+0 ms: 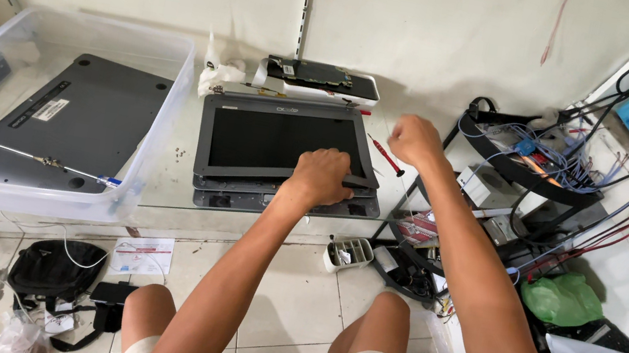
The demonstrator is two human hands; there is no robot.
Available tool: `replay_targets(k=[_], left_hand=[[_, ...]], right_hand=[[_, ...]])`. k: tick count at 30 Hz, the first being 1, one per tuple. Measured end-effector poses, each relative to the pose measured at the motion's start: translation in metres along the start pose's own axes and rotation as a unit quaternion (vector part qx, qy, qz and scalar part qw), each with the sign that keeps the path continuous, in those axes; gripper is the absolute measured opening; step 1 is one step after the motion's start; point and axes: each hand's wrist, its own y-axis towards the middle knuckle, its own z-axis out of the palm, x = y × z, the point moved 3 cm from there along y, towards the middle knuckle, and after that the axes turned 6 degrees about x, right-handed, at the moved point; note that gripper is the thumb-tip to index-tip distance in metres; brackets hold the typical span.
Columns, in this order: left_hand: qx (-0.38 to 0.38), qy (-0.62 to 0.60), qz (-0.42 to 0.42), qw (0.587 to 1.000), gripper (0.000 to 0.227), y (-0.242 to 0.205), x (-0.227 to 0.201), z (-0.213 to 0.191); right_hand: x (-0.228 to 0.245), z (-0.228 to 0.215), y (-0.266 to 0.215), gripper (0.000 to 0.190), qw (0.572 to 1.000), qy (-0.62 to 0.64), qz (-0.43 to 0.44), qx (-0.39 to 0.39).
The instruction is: The person sits on the floor and uses a screwdriver to remove screws from the frame of a tablet-like device. They then use a prying tool to separate the bezel from the screen, carefully lifting the frame away to expose the internal components.
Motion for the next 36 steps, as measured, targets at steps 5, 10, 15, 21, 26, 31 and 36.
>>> replay_targets(k=[5, 10, 15, 21, 26, 31, 36], left_hand=[[0.003, 0.008, -0.005, 1.0, 0.036, -0.001, -0.001, -0.001], [0.003, 0.0, -0.008, 1.0, 0.034, -0.004, -0.002, -0.002], [-0.038, -0.009, 0.012, 0.999, 0.028, -0.015, -0.001, -0.006], [-0.144, -0.008, 0.036, 0.989, 0.033, -0.026, 0.007, 0.009], [-0.291, 0.063, 0.074, 0.952, 0.034, -0.045, 0.014, 0.016], [-0.331, 0.102, 0.096, 0.933, 0.032, -0.053, 0.026, 0.028], [-0.369, 0.14, 0.079, 0.915, 0.024, -0.063, 0.044, 0.036]], right_hand=[[-0.004, 0.011, -0.032, 0.026, 0.997, 0.062, 0.019, 0.036], [-0.013, 0.021, -0.016, 0.015, 0.997, 0.079, 0.008, -0.021], [-0.013, 0.02, -0.001, 0.029, 0.981, 0.177, -0.004, -0.082], [0.021, 0.022, -0.01, 0.023, 0.959, 0.243, -0.052, -0.134], [0.075, 0.021, -0.007, 0.018, 0.931, 0.287, -0.157, -0.164], [0.181, 0.005, -0.028, 0.021, 0.948, 0.261, -0.179, -0.041], [0.278, 0.037, -0.008, 0.03, 0.919, 0.301, -0.171, 0.19]])
